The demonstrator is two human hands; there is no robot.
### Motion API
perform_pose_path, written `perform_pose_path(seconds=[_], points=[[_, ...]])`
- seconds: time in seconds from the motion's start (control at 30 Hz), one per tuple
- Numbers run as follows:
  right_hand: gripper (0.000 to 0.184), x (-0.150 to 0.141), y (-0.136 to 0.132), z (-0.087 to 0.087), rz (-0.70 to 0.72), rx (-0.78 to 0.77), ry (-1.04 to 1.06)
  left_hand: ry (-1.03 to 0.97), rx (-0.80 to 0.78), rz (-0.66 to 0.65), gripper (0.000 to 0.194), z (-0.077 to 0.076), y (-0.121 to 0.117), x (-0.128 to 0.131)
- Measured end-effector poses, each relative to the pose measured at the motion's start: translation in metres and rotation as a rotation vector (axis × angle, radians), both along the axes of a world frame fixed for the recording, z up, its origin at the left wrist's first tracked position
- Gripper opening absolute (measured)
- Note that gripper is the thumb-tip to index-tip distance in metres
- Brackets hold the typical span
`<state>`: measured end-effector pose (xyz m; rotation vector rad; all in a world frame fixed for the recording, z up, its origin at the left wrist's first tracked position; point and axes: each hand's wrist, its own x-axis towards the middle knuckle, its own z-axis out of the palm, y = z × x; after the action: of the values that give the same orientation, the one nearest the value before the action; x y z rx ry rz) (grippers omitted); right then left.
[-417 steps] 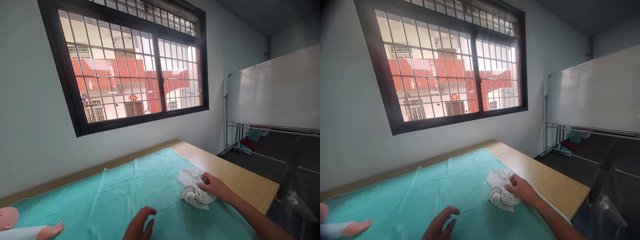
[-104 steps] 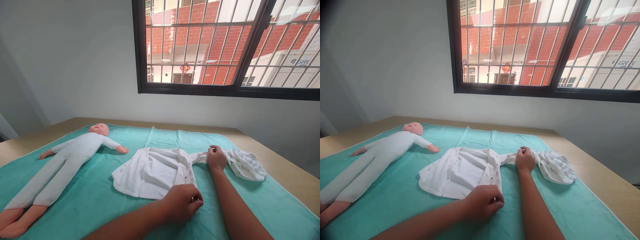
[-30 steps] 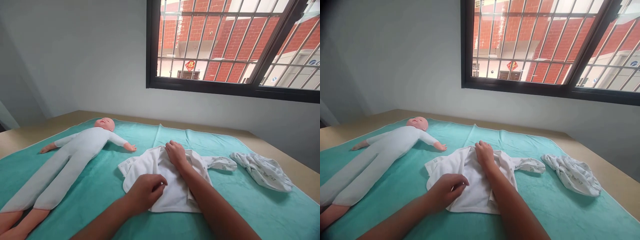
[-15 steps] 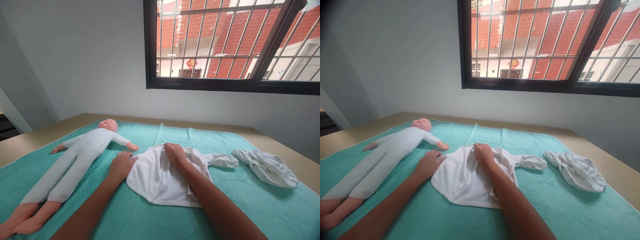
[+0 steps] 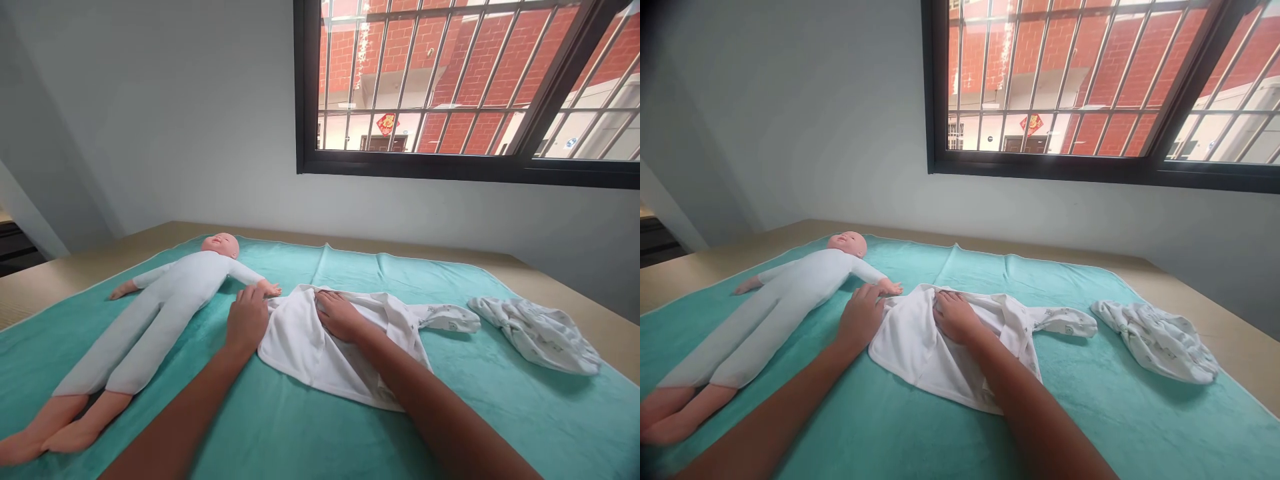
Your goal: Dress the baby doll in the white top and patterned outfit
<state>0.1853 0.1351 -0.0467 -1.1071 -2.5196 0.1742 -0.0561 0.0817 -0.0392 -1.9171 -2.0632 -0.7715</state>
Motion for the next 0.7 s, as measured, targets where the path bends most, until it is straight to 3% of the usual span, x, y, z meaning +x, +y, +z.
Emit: perform_pose_path(seconds=[0.07, 0.13, 0.23, 0.3, 0.47, 0.6, 0.7], points=[[0.036, -0.001, 0.001, -0.001, -0.022, 0.001, 0.011, -0.043, 0.094, -0.184, 0.019, 0.006, -0.009, 0.016], [0.033, -0.004, 0.002, -0.002, -0.050, 0.003, 0.017, -0.119, 0.120, -0.449, 0.021, 0.012, -0.023, 0.039], [0.035, -0.004, 0.003, -0.004, -0.082, 0.007, 0.006, -0.160, -0.065, -0.835, 0.017, 0.017, -0.047, 0.075], [0.042, 0.002, -0.002, -0.007, -0.094, 0.007, -0.009, -0.092, -0.167, -0.981, 0.016, 0.018, -0.060, 0.091], [0.057, 0.039, -0.032, -0.013, -0.137, 0.000, -0.093, 0.049, -0.224, -1.081, 0.046, 0.019, -0.070, 0.092], [0.057, 0.067, -0.053, -0.011, -0.238, 0.001, -0.114, 0.133, -0.230, -1.056, 0.029, 0.021, -0.071, 0.086], [0.048, 0.072, -0.057, -0.008, -0.289, 0.014, -0.083, 0.223, -0.198, -1.034, 0.014, 0.021, -0.073, 0.090]])
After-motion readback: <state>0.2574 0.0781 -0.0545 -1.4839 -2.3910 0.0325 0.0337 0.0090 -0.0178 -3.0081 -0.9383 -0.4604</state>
